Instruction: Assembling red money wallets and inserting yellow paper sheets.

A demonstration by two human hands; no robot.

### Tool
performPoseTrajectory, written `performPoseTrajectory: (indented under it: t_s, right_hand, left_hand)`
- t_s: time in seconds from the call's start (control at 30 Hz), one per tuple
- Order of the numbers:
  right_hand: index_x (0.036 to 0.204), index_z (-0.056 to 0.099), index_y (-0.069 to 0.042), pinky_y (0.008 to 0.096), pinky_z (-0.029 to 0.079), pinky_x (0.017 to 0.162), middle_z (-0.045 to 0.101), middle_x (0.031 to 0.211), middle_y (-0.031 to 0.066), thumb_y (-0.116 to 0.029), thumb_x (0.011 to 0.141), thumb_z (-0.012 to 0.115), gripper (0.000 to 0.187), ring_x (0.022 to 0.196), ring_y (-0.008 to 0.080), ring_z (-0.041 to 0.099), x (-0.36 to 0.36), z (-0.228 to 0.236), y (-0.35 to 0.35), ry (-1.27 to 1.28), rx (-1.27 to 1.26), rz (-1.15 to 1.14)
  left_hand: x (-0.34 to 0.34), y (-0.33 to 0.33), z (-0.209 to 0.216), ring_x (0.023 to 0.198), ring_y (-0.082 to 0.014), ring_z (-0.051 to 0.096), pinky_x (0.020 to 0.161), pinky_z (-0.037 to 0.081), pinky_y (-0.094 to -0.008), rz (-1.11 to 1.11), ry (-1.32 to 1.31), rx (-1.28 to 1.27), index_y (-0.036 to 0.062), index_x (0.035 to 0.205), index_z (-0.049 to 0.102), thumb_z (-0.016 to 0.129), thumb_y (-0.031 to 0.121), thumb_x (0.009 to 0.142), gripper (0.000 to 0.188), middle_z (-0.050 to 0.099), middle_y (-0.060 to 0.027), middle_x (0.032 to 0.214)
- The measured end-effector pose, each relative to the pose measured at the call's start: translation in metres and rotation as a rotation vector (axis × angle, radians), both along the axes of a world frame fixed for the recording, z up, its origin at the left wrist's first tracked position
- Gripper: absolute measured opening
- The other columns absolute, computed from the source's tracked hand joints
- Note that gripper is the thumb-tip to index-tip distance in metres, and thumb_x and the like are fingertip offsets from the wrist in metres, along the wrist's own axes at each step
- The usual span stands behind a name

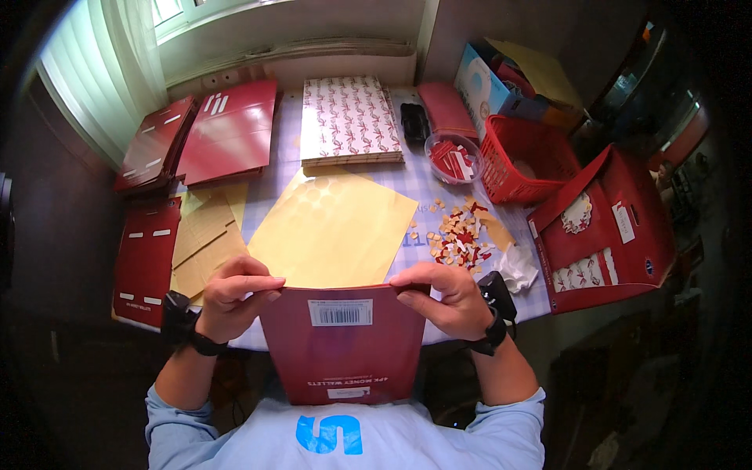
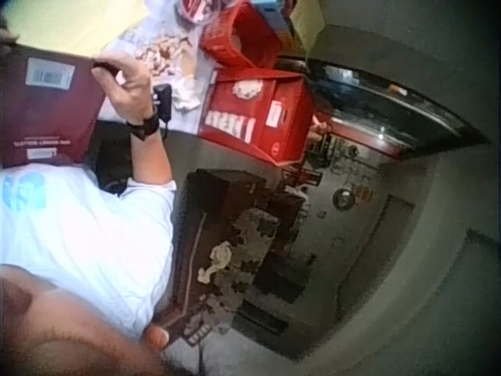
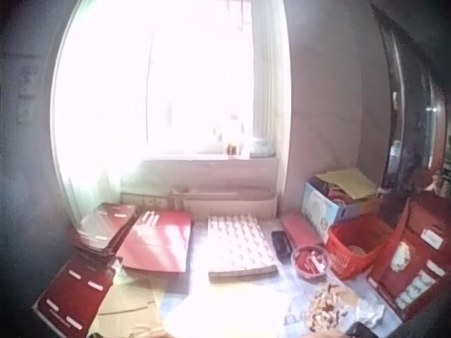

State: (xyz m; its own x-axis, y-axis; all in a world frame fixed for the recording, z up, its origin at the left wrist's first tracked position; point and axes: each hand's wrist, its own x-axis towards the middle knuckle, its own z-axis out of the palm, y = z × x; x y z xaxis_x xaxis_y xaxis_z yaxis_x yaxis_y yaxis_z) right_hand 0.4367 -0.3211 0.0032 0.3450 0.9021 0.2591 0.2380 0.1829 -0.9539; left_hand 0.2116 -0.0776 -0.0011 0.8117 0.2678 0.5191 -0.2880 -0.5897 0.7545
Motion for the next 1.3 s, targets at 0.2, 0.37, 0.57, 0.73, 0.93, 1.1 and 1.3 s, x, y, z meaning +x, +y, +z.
performPoseTrajectory:
  t_s: [0.2,0.37,0.57,0.73,0.93,1.1,1.3]
  right_hand:
    - [0.101,0.070,-0.003,0.0284,0.044,0.062,0.072,0.094,0.0121,-0.003,0.082,0.073,0.019,0.069,0.0185,0.062,-0.014,0.113,-0.007,-0.616,0.421,-0.004]
    - [0.101,0.058,-0.016,0.0295,0.038,0.069,0.074,0.095,0.0030,-0.017,0.081,0.072,0.025,0.078,0.0123,0.055,-0.042,0.133,-0.024,-1.299,0.708,-0.360]
    - [0.101,0.061,-0.009,0.0349,0.046,0.081,0.070,0.110,0.0094,-0.007,0.078,0.068,0.024,0.093,0.0221,0.062,-0.030,0.025,-0.015,-1.367,0.319,-0.245]
    - [0.093,0.064,-0.008,0.0389,0.047,0.086,0.068,0.102,0.0080,0.000,0.073,0.070,0.022,0.095,0.0264,0.062,-0.043,-0.033,-0.012,-1.149,0.130,-0.241]
    - [0.094,0.065,-0.008,0.0417,0.045,0.089,0.064,0.105,0.0090,-0.005,0.065,0.078,0.032,0.098,0.0282,0.059,-0.052,-0.026,-0.011,-1.014,0.048,-0.234]
    - [0.105,0.066,-0.006,0.0415,0.045,0.085,0.062,0.103,0.0089,-0.016,0.069,0.081,0.041,0.095,0.0264,0.058,-0.066,-0.026,0.011,-1.018,0.015,-0.163]
    - [0.108,0.066,-0.002,0.0371,0.046,0.078,0.058,0.096,0.0079,-0.015,0.070,0.079,0.042,0.086,0.0246,0.057,-0.071,-0.034,0.021,-1.022,-0.041,-0.116]
  left_hand:
    - [-0.025,-0.011,0.116,0.070,-0.0147,0.057,0.056,0.042,-0.0247,-0.035,-0.365,0.302,0.0116,0.102,0.075,0.078,0.006,0.076,0.027,0.060,-0.0044,0.086]
    - [-0.050,-0.035,0.141,0.078,-0.0134,0.056,0.057,0.040,-0.0228,0.104,-0.553,0.677,0.0189,0.104,0.072,0.081,0.010,0.071,0.036,0.059,0.0004,0.097]
    - [-0.044,-0.018,0.012,0.095,-0.0194,0.060,0.071,0.050,-0.0304,0.033,-0.286,0.870,0.0085,0.106,0.072,0.080,0.005,0.068,0.038,0.060,-0.0037,0.101]
    - [-0.049,-0.029,-0.043,0.099,-0.0228,0.059,0.080,0.050,-0.0348,0.085,-0.066,0.774,0.0080,0.108,0.070,0.080,0.005,0.070,0.039,0.061,-0.0062,0.106]
    - [-0.033,-0.046,-0.046,0.111,-0.0309,0.058,0.092,0.050,-0.0414,0.144,0.015,0.572,0.0070,0.109,0.068,0.080,0.009,0.073,0.038,0.061,-0.0131,0.113]
    - [-0.020,-0.061,-0.041,0.101,-0.0286,0.061,0.090,0.050,-0.0398,0.173,0.050,0.604,0.0026,0.107,0.068,0.079,0.012,0.075,0.035,0.063,-0.0111,0.104]
    - [-0.021,-0.063,-0.042,0.092,-0.0258,0.061,0.088,0.050,-0.0396,0.198,0.099,0.574,0.0031,0.105,0.069,0.079,0.014,0.076,0.032,0.064,-0.0088,0.097]
